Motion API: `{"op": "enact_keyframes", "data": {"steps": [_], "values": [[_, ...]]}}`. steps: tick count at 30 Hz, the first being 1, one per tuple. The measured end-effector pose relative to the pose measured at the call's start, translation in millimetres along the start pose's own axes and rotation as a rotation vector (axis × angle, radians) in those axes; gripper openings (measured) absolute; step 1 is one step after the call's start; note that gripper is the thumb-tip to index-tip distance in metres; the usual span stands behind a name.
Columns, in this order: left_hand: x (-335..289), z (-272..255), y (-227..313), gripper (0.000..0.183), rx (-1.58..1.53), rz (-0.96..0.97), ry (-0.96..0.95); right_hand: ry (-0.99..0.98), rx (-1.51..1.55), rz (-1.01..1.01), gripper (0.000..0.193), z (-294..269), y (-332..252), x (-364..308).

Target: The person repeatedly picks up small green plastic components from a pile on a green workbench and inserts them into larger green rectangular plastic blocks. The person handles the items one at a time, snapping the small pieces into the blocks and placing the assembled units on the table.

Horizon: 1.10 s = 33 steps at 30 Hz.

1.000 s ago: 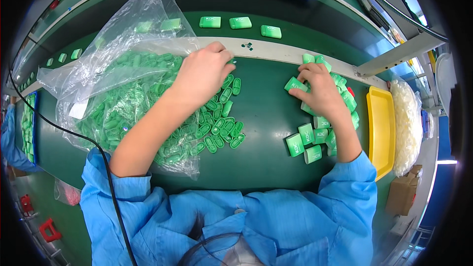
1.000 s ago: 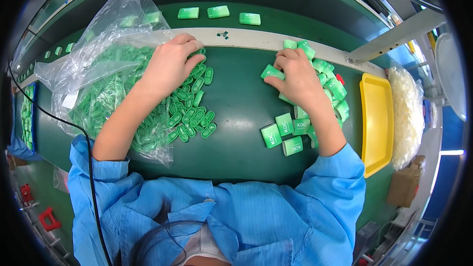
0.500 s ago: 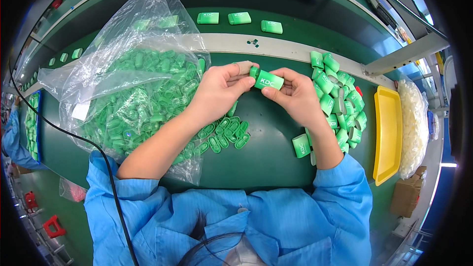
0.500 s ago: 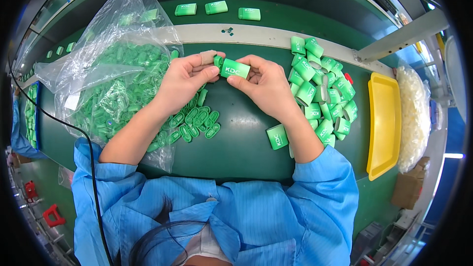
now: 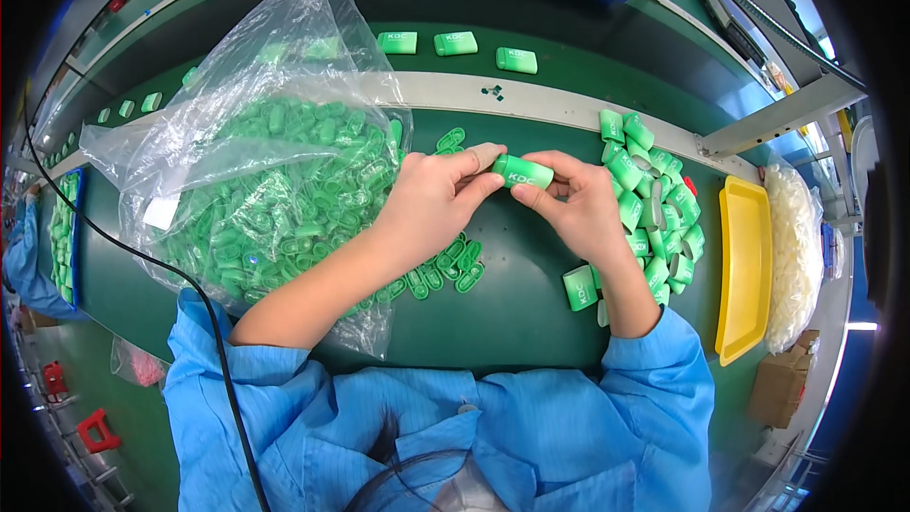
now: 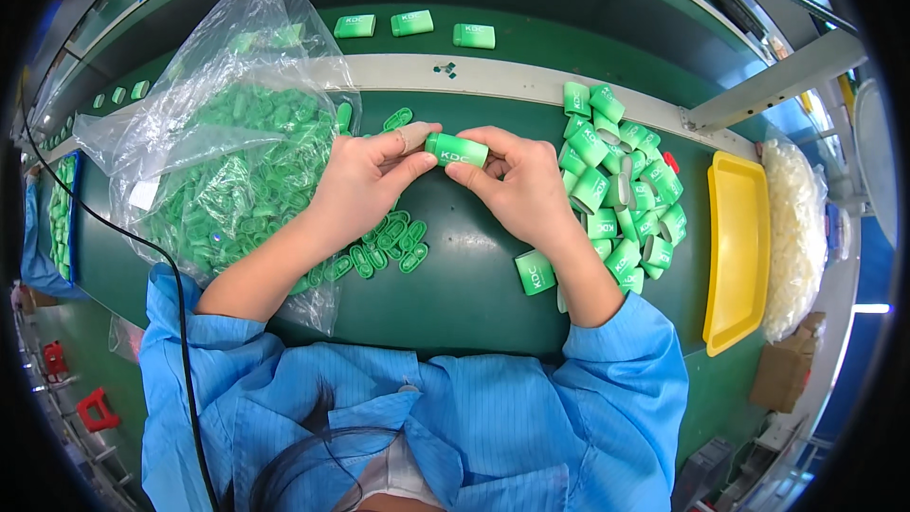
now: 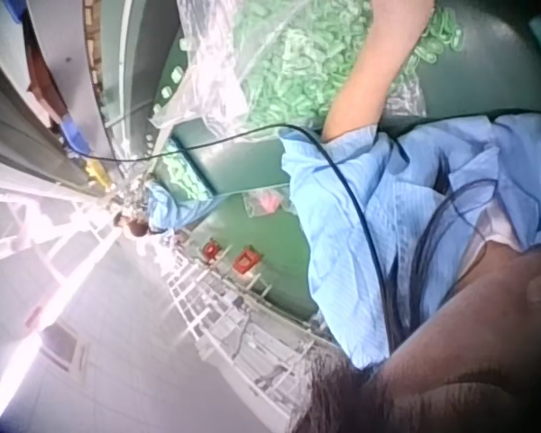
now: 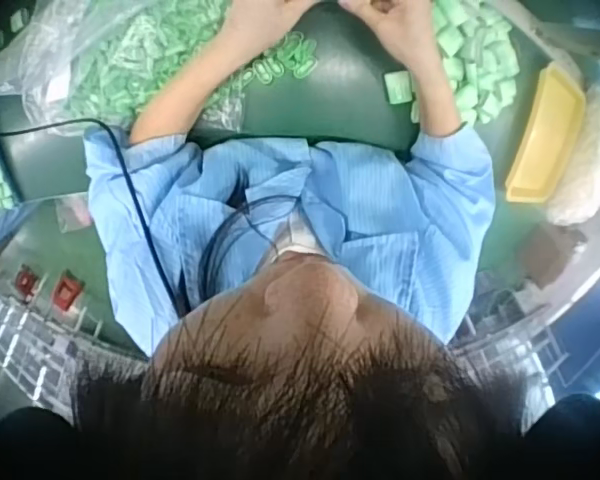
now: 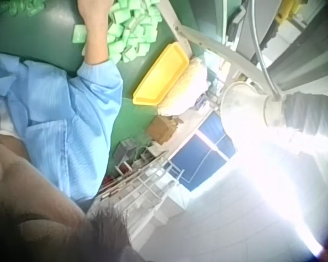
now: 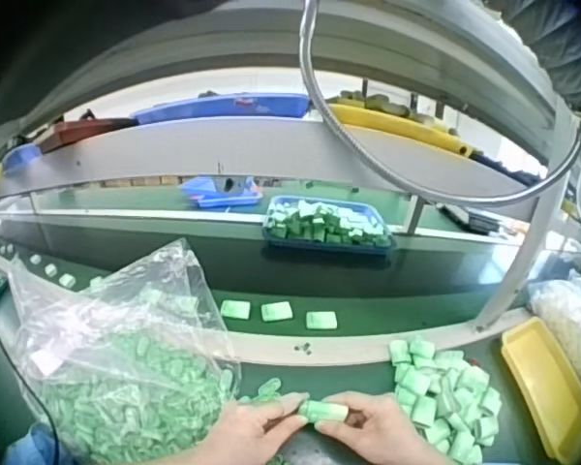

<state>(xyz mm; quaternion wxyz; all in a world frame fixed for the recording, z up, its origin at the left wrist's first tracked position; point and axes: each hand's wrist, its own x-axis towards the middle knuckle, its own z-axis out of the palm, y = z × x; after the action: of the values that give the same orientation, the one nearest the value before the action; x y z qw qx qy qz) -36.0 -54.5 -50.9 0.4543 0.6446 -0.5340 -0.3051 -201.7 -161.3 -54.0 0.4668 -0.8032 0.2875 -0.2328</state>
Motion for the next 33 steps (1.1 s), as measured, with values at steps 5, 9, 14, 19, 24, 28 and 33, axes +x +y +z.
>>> {"op": "enact_keyframes", "data": {"steps": [5, 9, 14, 19, 24, 28, 33], "values": [[-15, 12, 3, 0.039, 0.169, 0.132, 0.088, 0.072, -0.055, -0.063, 0.025, 8, -4, -4], [-26, 29, -7, 0.054, 0.182, 0.176, 0.129, 0.209, -0.259, -0.197, 0.023, 21, -25, -12], [-9, 11, 0, 0.058, 0.064, 0.207, 0.076, 0.131, -0.23, -0.118, 0.022, 7, -22, 8], [28, -17, 3, 0.048, 0.465, 0.235, 0.218, -0.04, -0.229, 0.202, 0.026, -45, 8, 91], [42, -24, -8, 0.024, 0.814, 0.056, 0.008, -0.065, -0.337, 0.363, 0.033, -70, 40, 139], [42, -17, -9, 0.023, 0.773, 0.002, -0.04, 0.104, -0.625, 0.126, 0.038, -90, 32, 114], [31, -7, -11, 0.024, 0.618, 0.127, 0.079, -0.126, -0.846, 0.179, 0.04, -117, 2, 38]]}}
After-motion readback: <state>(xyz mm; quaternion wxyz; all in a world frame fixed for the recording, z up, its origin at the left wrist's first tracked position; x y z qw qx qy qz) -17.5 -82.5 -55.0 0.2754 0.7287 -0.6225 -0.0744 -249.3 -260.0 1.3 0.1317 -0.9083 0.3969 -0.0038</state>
